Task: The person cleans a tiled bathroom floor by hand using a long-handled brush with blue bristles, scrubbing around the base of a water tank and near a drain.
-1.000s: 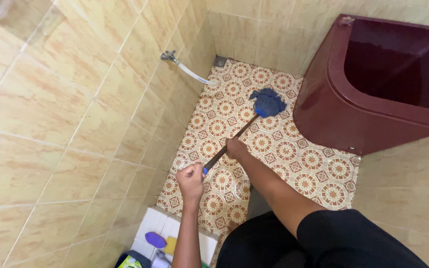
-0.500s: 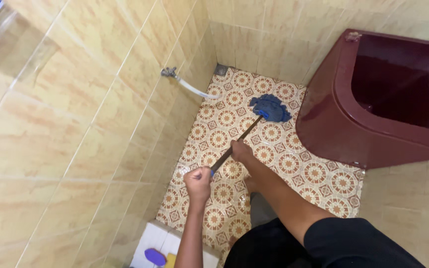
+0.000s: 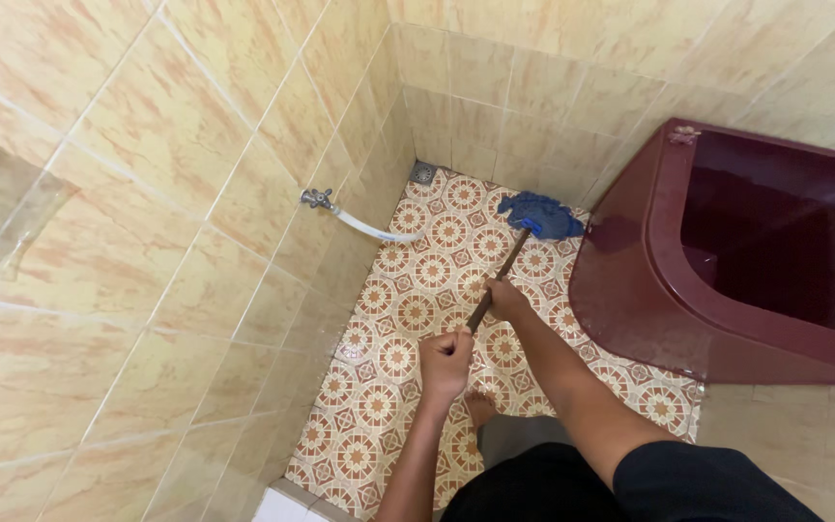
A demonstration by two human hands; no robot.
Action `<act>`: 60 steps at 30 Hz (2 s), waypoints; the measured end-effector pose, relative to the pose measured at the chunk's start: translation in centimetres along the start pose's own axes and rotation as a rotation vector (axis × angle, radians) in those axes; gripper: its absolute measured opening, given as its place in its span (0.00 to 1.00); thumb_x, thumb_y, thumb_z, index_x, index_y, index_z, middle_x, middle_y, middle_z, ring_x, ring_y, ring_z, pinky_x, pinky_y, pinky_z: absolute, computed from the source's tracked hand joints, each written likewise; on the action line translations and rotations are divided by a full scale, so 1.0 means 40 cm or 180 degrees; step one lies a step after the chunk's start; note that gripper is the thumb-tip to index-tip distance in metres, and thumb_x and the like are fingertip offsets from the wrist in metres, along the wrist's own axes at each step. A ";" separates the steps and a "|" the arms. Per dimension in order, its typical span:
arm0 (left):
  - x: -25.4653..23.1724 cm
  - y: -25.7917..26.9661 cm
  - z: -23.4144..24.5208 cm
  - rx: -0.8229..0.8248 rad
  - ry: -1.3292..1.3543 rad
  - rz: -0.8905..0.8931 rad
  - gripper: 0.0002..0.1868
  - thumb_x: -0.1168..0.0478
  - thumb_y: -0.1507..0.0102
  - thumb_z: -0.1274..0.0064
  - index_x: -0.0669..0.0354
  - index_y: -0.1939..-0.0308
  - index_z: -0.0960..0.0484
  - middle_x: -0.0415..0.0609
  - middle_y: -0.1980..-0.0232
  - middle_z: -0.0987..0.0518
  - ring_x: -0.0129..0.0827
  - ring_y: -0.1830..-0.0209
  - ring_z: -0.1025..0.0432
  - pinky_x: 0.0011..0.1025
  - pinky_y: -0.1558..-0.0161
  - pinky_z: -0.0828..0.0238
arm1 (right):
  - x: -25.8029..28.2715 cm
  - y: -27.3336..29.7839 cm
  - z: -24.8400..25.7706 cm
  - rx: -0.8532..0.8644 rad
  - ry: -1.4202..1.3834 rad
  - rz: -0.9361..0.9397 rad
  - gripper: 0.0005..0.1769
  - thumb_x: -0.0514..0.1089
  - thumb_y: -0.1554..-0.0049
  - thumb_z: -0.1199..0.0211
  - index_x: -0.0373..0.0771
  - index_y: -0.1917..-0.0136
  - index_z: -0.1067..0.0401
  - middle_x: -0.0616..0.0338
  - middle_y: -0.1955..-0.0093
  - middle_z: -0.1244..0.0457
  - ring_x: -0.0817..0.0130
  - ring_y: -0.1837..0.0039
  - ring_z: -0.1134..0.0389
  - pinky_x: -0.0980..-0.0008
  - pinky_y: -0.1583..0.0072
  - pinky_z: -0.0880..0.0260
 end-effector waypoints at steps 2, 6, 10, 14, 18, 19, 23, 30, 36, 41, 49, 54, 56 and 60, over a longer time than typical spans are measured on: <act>0.007 -0.003 0.006 0.0031 0.0099 0.0074 0.29 0.63 0.31 0.48 0.59 0.88 0.36 0.35 0.86 0.37 0.16 0.86 0.47 0.24 0.81 0.56 | 0.017 0.000 0.005 -0.0113 0.0042 0.0198 0.13 0.46 0.47 0.30 0.42 0.49 0.26 0.44 0.49 0.33 0.45 0.45 0.30 0.55 0.43 0.28; 0.028 0.028 0.072 -0.0252 0.0107 0.0343 0.25 0.62 0.33 0.47 0.61 0.87 0.29 0.35 0.86 0.33 0.16 0.86 0.44 0.25 0.81 0.53 | 0.076 0.019 -0.018 -0.0239 0.0003 0.0354 0.18 0.49 0.48 0.29 0.44 0.47 0.28 0.43 0.49 0.34 0.45 0.45 0.31 0.55 0.42 0.28; 0.030 0.126 0.185 -0.0601 -0.0096 0.0222 0.25 0.63 0.33 0.47 0.63 0.87 0.27 0.36 0.86 0.32 0.16 0.86 0.45 0.24 0.81 0.55 | 0.062 0.087 -0.138 0.0492 0.0459 -0.0469 0.20 0.50 0.47 0.30 0.46 0.44 0.30 0.41 0.39 0.38 0.43 0.42 0.30 0.51 0.42 0.28; 0.052 0.247 0.294 -0.0935 -0.0099 0.0472 0.24 0.62 0.33 0.46 0.62 0.86 0.24 0.37 0.86 0.31 0.17 0.87 0.44 0.24 0.82 0.53 | 0.131 0.161 -0.230 0.0860 0.0858 -0.0601 0.23 0.52 0.48 0.28 0.47 0.43 0.30 0.44 0.35 0.40 0.46 0.37 0.32 0.49 0.40 0.29; -0.003 0.357 0.370 -0.0967 0.0058 -0.0164 0.25 0.63 0.30 0.47 0.61 0.84 0.26 0.35 0.82 0.33 0.15 0.83 0.45 0.23 0.77 0.47 | 0.236 0.226 -0.297 0.0851 0.0841 -0.0306 0.16 0.50 0.45 0.32 0.48 0.44 0.27 0.43 0.39 0.35 0.44 0.38 0.30 0.50 0.40 0.28; 0.015 0.385 0.394 -0.1026 0.0065 0.0173 0.24 0.64 0.32 0.48 0.61 0.85 0.28 0.37 0.84 0.34 0.18 0.86 0.46 0.24 0.80 0.52 | 0.267 0.244 -0.324 0.0955 0.0862 -0.0209 0.16 0.50 0.45 0.31 0.48 0.44 0.27 0.44 0.40 0.34 0.45 0.38 0.30 0.50 0.40 0.28; -0.035 0.511 0.530 -0.1325 -0.0275 0.0055 0.20 0.68 0.37 0.50 0.61 0.85 0.24 0.39 0.85 0.30 0.20 0.87 0.43 0.24 0.81 0.52 | 0.423 0.333 -0.423 0.0962 0.0781 0.0185 0.15 0.51 0.45 0.31 0.45 0.47 0.25 0.45 0.43 0.32 0.47 0.38 0.30 0.50 0.40 0.28; -0.075 0.597 0.689 -0.1765 0.0258 -0.0117 0.26 0.65 0.31 0.50 0.61 0.86 0.31 0.39 0.84 0.33 0.18 0.84 0.43 0.23 0.78 0.52 | 0.601 0.417 -0.524 0.1206 0.0609 0.0207 0.16 0.51 0.45 0.32 0.45 0.45 0.25 0.46 0.42 0.32 0.48 0.37 0.30 0.48 0.40 0.28; -0.076 0.505 0.681 -0.1604 0.0254 -0.0173 0.25 0.66 0.31 0.52 0.62 0.85 0.31 0.37 0.82 0.32 0.17 0.81 0.43 0.24 0.76 0.51 | 0.593 0.324 -0.517 0.1256 0.0696 0.0210 0.16 0.50 0.45 0.33 0.46 0.44 0.25 0.46 0.41 0.33 0.48 0.37 0.31 0.51 0.39 0.28; -0.020 0.358 0.620 -0.1653 -0.0092 0.0010 0.25 0.68 0.34 0.51 0.60 0.87 0.33 0.36 0.85 0.35 0.17 0.85 0.45 0.25 0.81 0.55 | 0.501 0.162 -0.480 0.1009 0.0596 0.0271 0.21 0.49 0.47 0.31 0.49 0.41 0.28 0.44 0.41 0.36 0.44 0.39 0.32 0.51 0.40 0.30; 0.015 0.041 0.415 -0.1276 0.0178 -0.0292 0.22 0.68 0.35 0.50 0.59 0.85 0.34 0.34 0.83 0.35 0.15 0.83 0.44 0.25 0.81 0.52 | 0.379 -0.133 -0.306 0.0748 0.0413 0.0561 0.17 0.45 0.50 0.31 0.47 0.48 0.29 0.45 0.45 0.35 0.44 0.44 0.31 0.51 0.44 0.29; 0.016 -0.095 0.289 -0.1015 0.0023 -0.0113 0.24 0.67 0.35 0.49 0.61 0.87 0.32 0.35 0.85 0.33 0.16 0.86 0.43 0.24 0.82 0.50 | 0.331 -0.243 -0.213 0.0721 0.0446 0.0754 0.16 0.44 0.52 0.29 0.45 0.52 0.30 0.45 0.51 0.35 0.45 0.49 0.32 0.53 0.47 0.30; 0.006 -0.114 0.269 -0.1097 0.0089 -0.0254 0.26 0.68 0.33 0.47 0.60 0.86 0.37 0.35 0.84 0.37 0.14 0.83 0.46 0.23 0.80 0.53 | 0.320 -0.264 -0.198 0.0684 0.0420 0.0771 0.16 0.43 0.53 0.28 0.44 0.53 0.30 0.45 0.53 0.35 0.46 0.50 0.32 0.53 0.48 0.30; 0.044 -0.105 0.296 -0.1081 0.0404 -0.0075 0.24 0.67 0.33 0.48 0.61 0.86 0.31 0.35 0.84 0.34 0.15 0.84 0.44 0.23 0.80 0.52 | 0.309 -0.246 -0.206 0.0574 0.0309 0.0702 0.16 0.43 0.53 0.28 0.44 0.54 0.31 0.45 0.55 0.35 0.45 0.51 0.32 0.53 0.48 0.30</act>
Point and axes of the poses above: each hand's wrist, its own y-axis away from the middle knuckle, its own z-axis out of the back of the hand, x = y × z, the point moved 10 cm from there along -y, towards the middle knuckle
